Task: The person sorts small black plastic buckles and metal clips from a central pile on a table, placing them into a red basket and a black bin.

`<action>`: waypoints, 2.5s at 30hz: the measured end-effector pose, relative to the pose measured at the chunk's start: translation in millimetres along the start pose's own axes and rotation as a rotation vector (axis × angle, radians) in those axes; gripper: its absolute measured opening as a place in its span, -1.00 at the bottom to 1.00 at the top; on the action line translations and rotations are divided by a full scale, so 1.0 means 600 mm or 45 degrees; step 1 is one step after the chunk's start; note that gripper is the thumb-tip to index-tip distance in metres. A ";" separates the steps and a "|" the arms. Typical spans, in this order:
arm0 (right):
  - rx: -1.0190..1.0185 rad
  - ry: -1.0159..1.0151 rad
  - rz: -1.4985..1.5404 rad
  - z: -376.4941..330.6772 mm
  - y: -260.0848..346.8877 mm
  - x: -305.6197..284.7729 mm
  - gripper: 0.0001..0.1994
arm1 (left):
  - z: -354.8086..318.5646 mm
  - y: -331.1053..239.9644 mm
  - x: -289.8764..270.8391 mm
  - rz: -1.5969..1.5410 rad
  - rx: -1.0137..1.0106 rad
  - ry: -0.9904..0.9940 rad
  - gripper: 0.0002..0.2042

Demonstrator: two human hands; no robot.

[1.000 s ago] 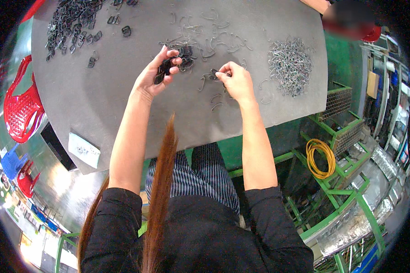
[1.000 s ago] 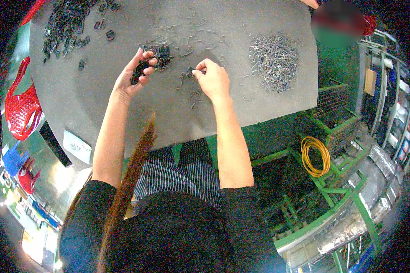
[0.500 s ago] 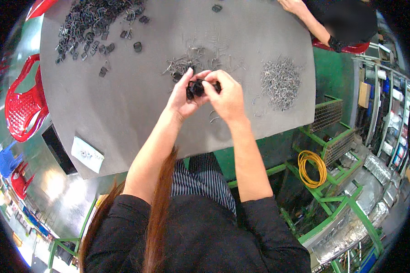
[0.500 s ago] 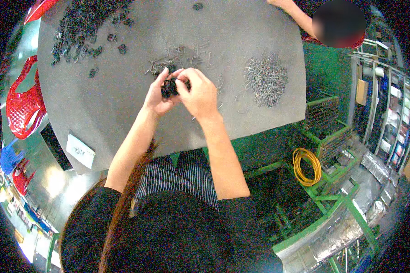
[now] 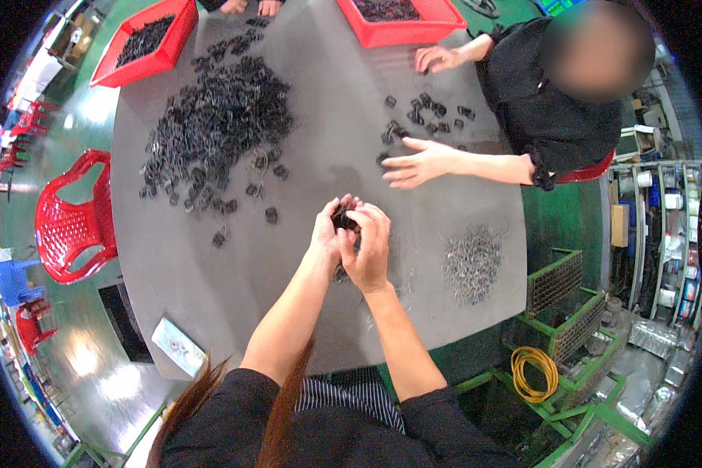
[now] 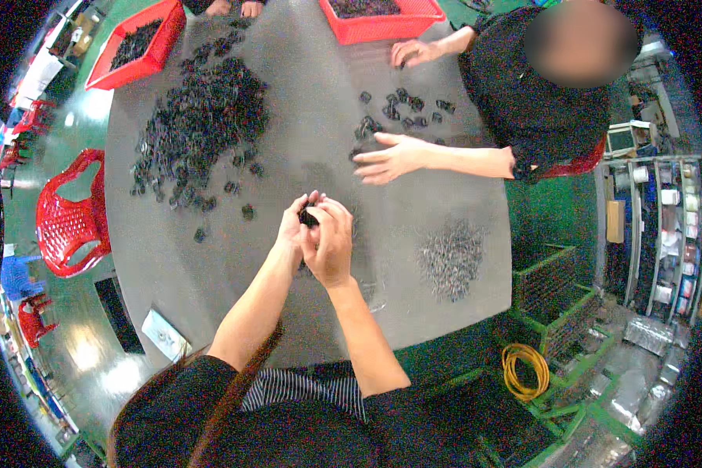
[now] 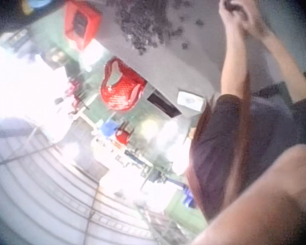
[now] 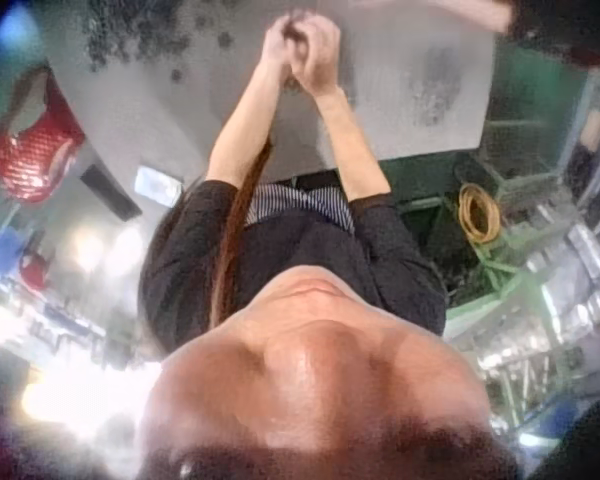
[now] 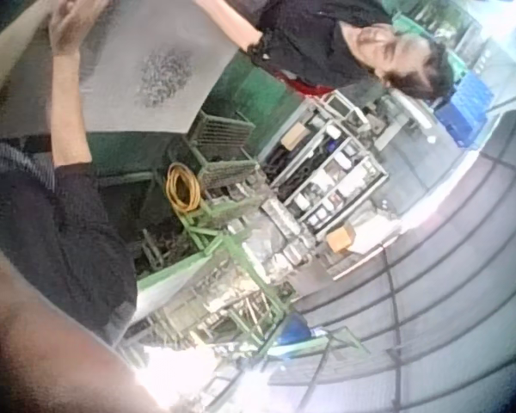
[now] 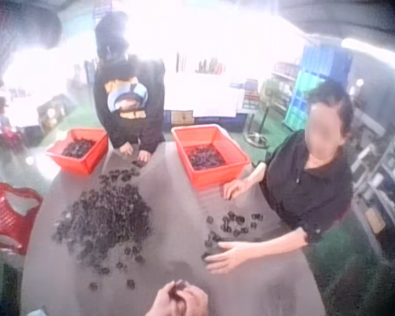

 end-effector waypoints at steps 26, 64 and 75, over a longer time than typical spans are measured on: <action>0.411 0.591 -0.294 -0.050 -0.150 0.038 -0.56 | -0.086 -0.151 0.070 1.996 0.892 0.575 -0.81; 1.376 0.668 0.962 -0.144 -0.267 0.000 -0.84 | -0.114 -0.105 -0.104 1.917 0.452 0.401 -0.79; 0.791 0.661 -0.512 -0.120 -0.203 0.057 -0.70 | -0.176 -0.188 -0.054 2.638 1.145 0.051 -0.63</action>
Point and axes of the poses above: each hand's wrist, its own z-axis towards the middle knuckle, its own x-axis out of the palm, y = z × x, the point moved 9 cm from there along z, towards the middle knuckle, and after that the axes turned 11 degrees about x, right-handed, at the moved point
